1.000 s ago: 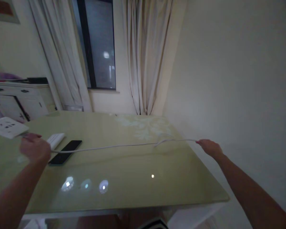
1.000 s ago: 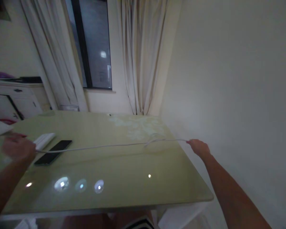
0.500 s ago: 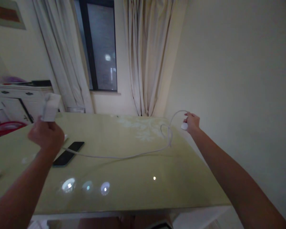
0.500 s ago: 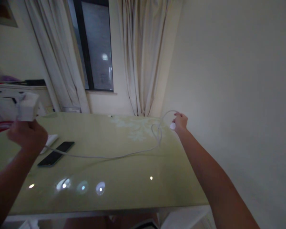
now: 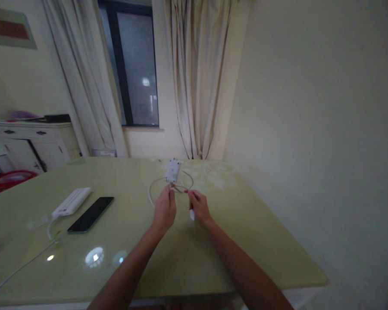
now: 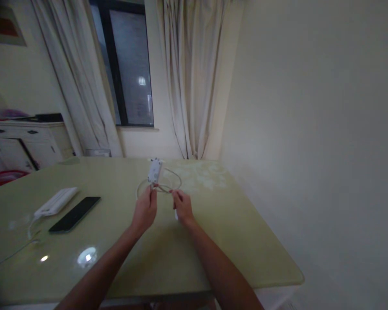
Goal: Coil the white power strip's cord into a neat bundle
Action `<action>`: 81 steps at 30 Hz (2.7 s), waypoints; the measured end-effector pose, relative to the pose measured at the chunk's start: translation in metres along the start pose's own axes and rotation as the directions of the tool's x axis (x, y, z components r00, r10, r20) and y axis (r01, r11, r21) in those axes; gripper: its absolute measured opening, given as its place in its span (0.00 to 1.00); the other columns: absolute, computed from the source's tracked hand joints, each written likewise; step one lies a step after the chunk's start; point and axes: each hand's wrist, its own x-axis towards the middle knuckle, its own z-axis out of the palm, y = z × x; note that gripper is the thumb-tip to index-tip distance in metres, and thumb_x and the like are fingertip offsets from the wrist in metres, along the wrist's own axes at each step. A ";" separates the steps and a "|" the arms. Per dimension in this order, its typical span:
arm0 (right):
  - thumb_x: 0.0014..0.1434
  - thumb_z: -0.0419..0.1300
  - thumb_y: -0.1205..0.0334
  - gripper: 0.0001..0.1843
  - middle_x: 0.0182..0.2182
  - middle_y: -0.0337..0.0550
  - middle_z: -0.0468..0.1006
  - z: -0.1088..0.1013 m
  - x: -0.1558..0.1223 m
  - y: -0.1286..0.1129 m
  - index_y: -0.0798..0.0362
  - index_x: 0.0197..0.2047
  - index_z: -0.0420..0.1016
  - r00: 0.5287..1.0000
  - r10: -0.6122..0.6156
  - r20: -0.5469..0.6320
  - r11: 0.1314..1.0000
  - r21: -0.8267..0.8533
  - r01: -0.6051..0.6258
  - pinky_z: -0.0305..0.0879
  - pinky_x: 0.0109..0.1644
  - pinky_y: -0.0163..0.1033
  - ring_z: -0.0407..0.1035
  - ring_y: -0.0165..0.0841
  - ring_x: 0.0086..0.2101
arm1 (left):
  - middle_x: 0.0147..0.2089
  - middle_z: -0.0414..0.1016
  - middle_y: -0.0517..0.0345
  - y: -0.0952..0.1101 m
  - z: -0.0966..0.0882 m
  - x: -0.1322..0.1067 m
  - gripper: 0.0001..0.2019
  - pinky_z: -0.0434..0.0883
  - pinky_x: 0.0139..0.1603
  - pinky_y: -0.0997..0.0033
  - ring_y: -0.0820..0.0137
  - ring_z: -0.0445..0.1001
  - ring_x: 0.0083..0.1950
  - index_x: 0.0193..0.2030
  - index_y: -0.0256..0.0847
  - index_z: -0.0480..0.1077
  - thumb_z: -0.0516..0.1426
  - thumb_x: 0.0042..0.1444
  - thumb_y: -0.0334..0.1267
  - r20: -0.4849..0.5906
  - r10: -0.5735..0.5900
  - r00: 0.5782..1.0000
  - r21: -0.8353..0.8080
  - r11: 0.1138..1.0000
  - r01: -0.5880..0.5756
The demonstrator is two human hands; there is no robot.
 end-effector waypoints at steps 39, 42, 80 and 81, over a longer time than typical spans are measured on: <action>0.64 0.53 0.67 0.37 0.46 0.48 0.81 -0.022 -0.032 -0.018 0.51 0.75 0.54 0.804 -0.421 0.419 0.599 -0.537 0.594 0.70 0.54 0.45 0.74 0.40 0.44 | 0.34 0.75 0.55 -0.027 0.007 -0.029 0.09 0.70 0.36 0.71 0.68 0.75 0.33 0.39 0.44 0.75 0.59 0.62 0.46 0.284 0.206 0.937 -0.076 0.978 -0.192; 0.65 0.56 0.63 0.38 0.44 0.47 0.81 -0.024 -0.032 -0.021 0.52 0.76 0.53 0.799 -0.431 0.420 0.639 -0.483 0.599 0.69 0.52 0.44 0.73 0.39 0.42 | 0.32 0.74 0.58 -0.029 0.009 -0.033 0.10 0.69 0.34 0.72 0.69 0.74 0.30 0.39 0.44 0.72 0.62 0.58 0.46 0.254 0.146 0.956 -0.132 0.985 -0.116; 0.71 0.55 0.49 0.21 0.32 0.42 0.78 -0.039 -0.021 -0.020 0.52 0.55 0.82 0.860 -0.264 0.437 0.876 -0.264 0.403 0.63 0.38 0.36 0.69 0.32 0.32 | 0.49 0.82 0.47 -0.025 -0.015 -0.013 0.34 0.68 0.62 0.56 0.60 0.79 0.54 0.74 0.37 0.52 0.56 0.67 0.48 0.205 0.495 0.844 0.125 0.842 -0.525; 0.71 0.54 0.49 0.22 0.32 0.43 0.78 -0.040 -0.020 -0.020 0.52 0.54 0.82 0.855 -0.259 0.450 0.868 -0.280 0.411 0.63 0.38 0.36 0.70 0.32 0.32 | 0.46 0.83 0.49 -0.025 -0.013 -0.013 0.34 0.70 0.58 0.58 0.60 0.79 0.51 0.74 0.36 0.50 0.56 0.68 0.47 0.222 0.503 0.835 0.122 0.836 -0.535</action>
